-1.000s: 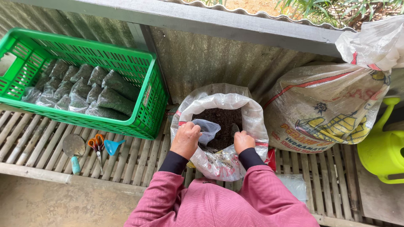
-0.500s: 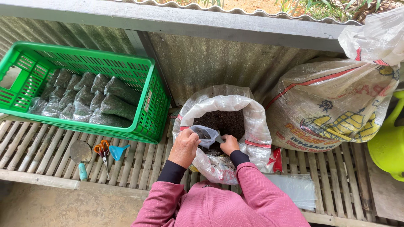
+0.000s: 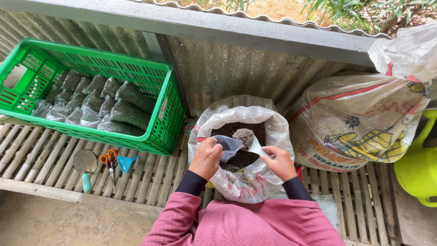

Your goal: The person scoops soil from a large sack into small plastic bags using a white plastic scoop. After filling each bag, they fold the top closed and place it into a green plastic crate. The person repeats this process multiple times, occasionally wiping their hands on the sack.

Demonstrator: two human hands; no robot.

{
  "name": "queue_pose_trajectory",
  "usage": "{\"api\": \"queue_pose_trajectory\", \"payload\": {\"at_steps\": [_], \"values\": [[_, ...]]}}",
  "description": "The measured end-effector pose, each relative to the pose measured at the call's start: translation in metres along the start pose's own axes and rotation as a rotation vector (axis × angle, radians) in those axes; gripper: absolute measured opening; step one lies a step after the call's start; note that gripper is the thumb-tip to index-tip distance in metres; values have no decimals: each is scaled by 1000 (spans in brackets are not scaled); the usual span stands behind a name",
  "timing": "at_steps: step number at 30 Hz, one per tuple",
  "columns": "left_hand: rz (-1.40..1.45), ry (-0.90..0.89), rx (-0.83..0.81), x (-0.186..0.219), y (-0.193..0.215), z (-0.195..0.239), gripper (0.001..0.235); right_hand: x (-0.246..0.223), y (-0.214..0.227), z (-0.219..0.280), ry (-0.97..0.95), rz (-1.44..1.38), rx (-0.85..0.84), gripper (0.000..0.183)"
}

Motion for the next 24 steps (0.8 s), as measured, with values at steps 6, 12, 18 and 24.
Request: {"api": "queue_pose_trajectory", "payload": {"at_steps": [6, 12, 18, 24], "values": [[-48, -19, -8, 4, -15, -8, 12, -62, 73, 20, 7, -100, -110, 37], [-50, -61, -15, 10, -29, -9, 10, -108, 83, 24, 52, 32, -179, 37], [-39, -100, -73, 18, -38, -12, 8, -154, 71, 17, 217, 356, -189, 30], [6, -143, -71, 33, -45, -7, 5, -194, 41, 21, 424, 717, -191, 22]]}}
Point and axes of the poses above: each hand's wrist, its own z-axis away from the middle knuckle, its own y-axis out of the back of the hand, x = y × z, the point moved 8 cm from there along -z, towards the middle knuckle, and after that the axes turned 1 degree about z, right-handed, at the moved point
